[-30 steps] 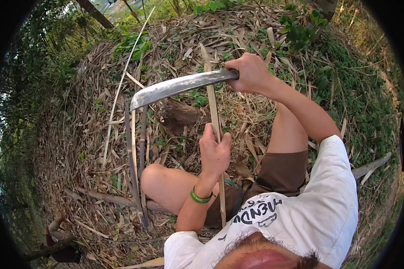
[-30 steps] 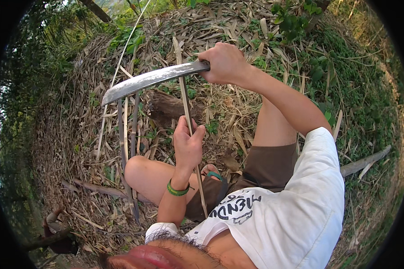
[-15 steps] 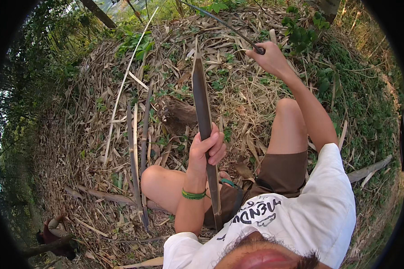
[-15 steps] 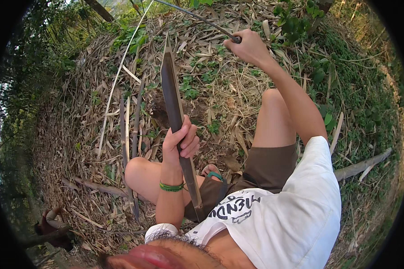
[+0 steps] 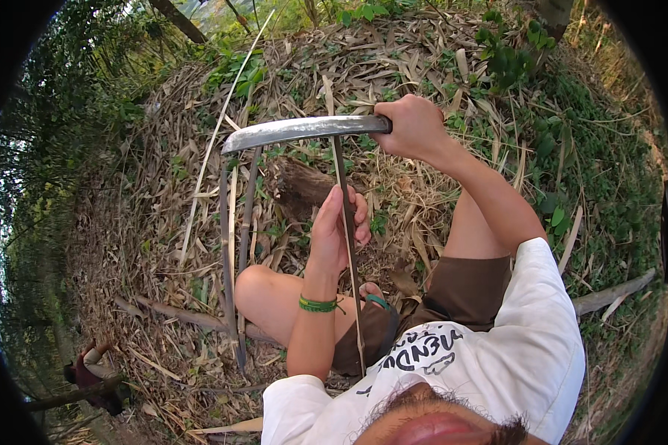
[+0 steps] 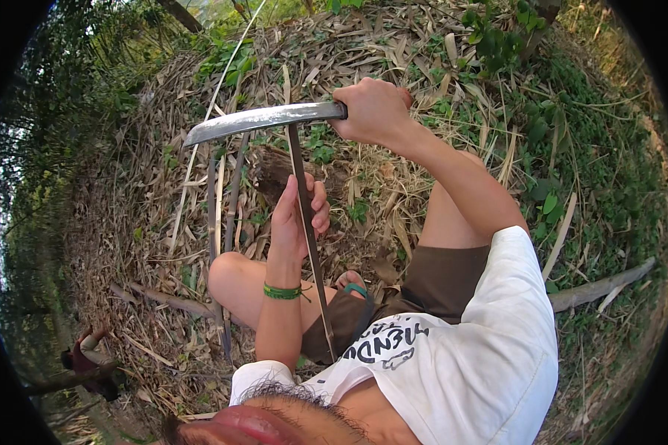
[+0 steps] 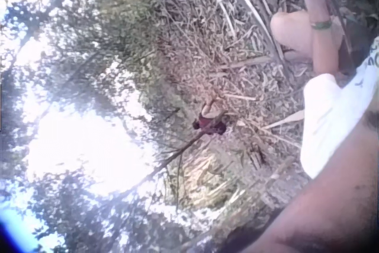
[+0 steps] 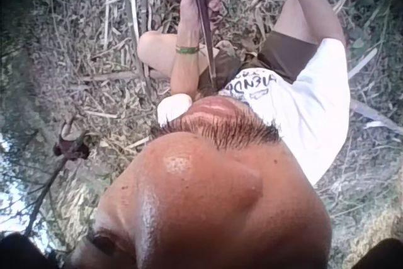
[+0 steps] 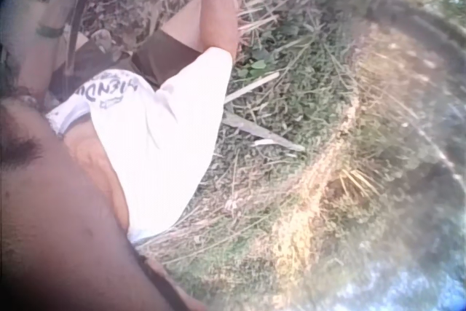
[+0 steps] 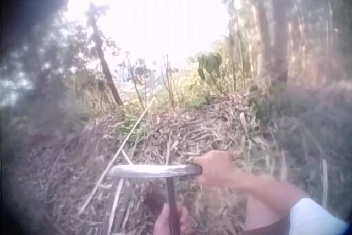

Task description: The person scrapes and sharpens a wooden pole using a machete while sitting on the ground outdoors. They turn the pole to work on different sides.

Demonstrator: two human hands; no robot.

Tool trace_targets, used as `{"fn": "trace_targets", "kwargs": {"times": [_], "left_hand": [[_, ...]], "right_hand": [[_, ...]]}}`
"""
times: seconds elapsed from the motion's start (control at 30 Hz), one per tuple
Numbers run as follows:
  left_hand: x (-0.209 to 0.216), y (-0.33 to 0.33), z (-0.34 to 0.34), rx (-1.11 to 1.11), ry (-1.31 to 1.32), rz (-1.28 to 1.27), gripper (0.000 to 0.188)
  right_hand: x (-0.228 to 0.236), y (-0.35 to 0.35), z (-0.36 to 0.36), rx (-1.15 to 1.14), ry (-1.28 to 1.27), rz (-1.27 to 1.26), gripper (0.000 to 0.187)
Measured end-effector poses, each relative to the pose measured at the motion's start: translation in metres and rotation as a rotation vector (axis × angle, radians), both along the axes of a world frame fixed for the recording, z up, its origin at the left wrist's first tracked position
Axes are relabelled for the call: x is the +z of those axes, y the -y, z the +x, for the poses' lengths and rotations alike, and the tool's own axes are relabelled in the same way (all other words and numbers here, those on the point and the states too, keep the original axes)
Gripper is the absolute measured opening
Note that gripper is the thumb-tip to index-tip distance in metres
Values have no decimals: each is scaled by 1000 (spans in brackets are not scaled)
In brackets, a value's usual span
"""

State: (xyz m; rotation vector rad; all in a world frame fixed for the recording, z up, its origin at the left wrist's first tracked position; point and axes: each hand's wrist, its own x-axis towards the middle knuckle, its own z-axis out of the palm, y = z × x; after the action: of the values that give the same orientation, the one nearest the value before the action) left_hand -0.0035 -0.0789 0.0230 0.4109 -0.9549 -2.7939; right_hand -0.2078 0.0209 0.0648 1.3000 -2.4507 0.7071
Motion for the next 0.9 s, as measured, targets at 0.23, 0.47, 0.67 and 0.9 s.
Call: {"fn": "trace_targets", "kwargs": {"times": [0.23, 0.47, 0.67, 0.9], "left_hand": [[-4, -8, 1, -97, 0, -338, 34], [-4, -19, -5, -47, 148, -569, 25], [-10, -10, 5, -93, 125, -457, 25], [5, -15, 19, -154, 17, -317, 26]], "right_hand": [[-6, -7, -24, 36, 169, 61, 22], [-11, -15, -26, 76, 139, 150, 24], [-8, -12, -30, 177, 85, 126, 22], [-28, -24, -127, -257, 311, 186, 29]]}}
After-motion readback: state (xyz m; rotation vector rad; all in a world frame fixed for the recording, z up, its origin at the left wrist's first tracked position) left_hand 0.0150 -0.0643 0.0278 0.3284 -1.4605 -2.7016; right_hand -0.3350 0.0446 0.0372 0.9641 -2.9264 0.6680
